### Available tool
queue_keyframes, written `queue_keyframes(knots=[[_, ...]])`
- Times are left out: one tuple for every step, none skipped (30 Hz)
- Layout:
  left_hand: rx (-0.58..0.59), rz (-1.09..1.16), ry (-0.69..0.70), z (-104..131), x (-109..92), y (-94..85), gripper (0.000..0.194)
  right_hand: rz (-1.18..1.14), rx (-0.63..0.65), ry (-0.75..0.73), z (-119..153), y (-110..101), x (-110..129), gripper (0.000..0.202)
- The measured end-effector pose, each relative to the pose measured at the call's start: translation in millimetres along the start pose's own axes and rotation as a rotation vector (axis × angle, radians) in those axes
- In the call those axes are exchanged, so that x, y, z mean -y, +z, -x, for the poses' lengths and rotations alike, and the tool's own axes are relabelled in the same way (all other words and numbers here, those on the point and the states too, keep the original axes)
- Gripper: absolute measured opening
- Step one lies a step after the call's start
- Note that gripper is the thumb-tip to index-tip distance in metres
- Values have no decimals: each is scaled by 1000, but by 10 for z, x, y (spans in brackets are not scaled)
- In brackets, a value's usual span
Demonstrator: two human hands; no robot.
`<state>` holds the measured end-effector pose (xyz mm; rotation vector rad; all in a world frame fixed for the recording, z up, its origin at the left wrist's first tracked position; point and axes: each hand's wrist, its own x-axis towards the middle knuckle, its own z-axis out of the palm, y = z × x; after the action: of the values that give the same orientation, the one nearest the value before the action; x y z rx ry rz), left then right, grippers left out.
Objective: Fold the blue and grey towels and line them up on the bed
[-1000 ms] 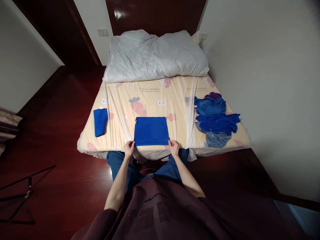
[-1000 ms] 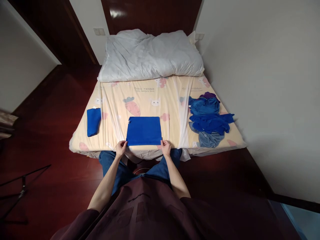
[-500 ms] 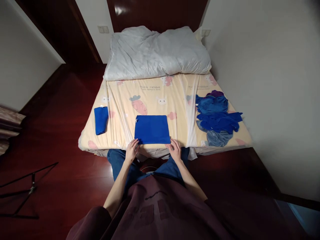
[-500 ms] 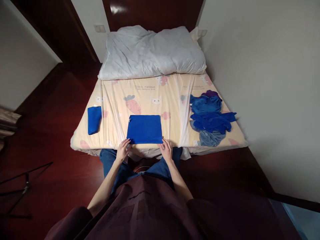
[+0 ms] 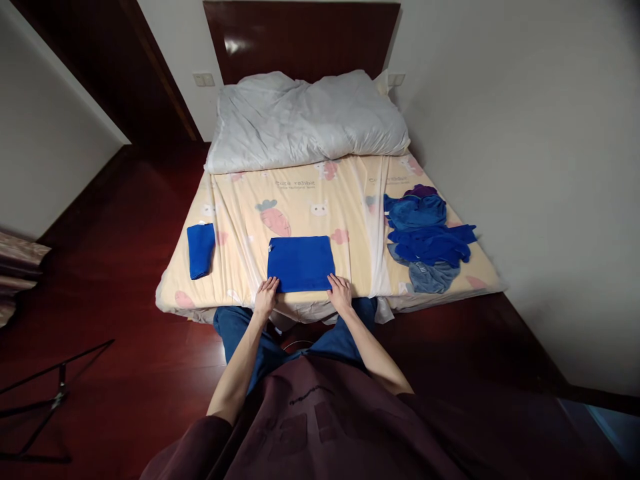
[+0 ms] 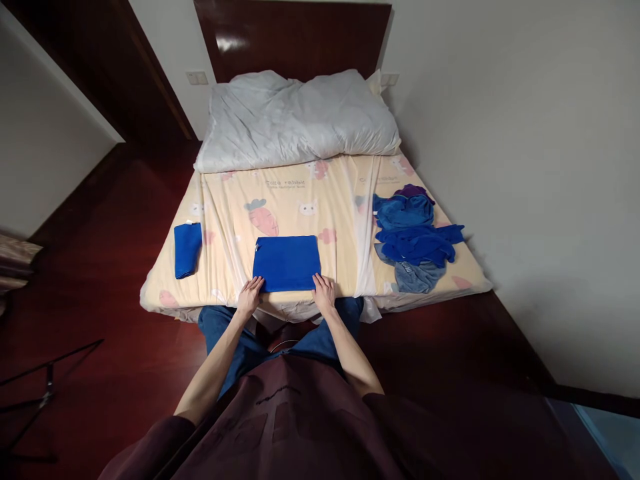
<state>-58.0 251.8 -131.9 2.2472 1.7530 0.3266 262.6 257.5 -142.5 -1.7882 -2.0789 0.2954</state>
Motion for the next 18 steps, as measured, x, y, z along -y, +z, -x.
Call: queue_keyframes(knots=[[3, 1, -2, -15, 11, 4, 76, 0, 8, 9, -23, -3, 6, 59], [4, 1, -2, -27, 19, 4, 74, -3, 9, 16, -39, -7, 10, 59], [4, -1, 0, -33, 26, -1, 72, -11, 3, 19, -47, -13, 10, 59], [4, -6, 4, -31, 29, -10, 69, -23, -6, 16, -43, -20, 5, 59], [4, -9, 8, -18, 31, -23, 66, -38, -18, 8, -26, -30, -5, 58], [9, -9, 12, 6, 30, -37, 63, -56, -34, -2, 6, -42, -19, 57], [16, -6, 12, 41, 29, -52, 61, -77, -48, -16, 53, -58, -39, 56], [27, 4, 11, 87, 29, -65, 59, -100, -60, -31, 114, -77, -62, 55], [38, 19, 9, 142, 31, -77, 59, -125, -69, -43, 187, -97, -88, 55], [48, 41, 9, 202, 36, -85, 59, -151, -76, -52, 268, -118, -115, 56], [55, 71, 11, 262, 44, -91, 60, -178, -78, -61, 351, -138, -143, 57], [56, 106, 12, 319, 57, -94, 61, -208, -78, -72, 430, -155, -171, 57], [50, 148, 12, 369, 74, -94, 62, -242, -77, -83, 498, -167, -198, 56], [37, 195, 10, 408, 93, -92, 62, -278, -78, -94, 550, -173, -224, 55], [17, 245, 6, 435, 114, -87, 61, -315, -80, -102, 583, -172, -247, 54], [-9, 296, 0, 451, 135, -80, 60, -351, -86, -104, 595, -164, -269, 53], [-39, 345, -11, 456, 157, -71, 58, -383, -94, -98, 588, -149, -288, 53], [-72, 390, -28, 454, 178, -61, 54, -410, -106, -85, 565, -129, -306, 53]])
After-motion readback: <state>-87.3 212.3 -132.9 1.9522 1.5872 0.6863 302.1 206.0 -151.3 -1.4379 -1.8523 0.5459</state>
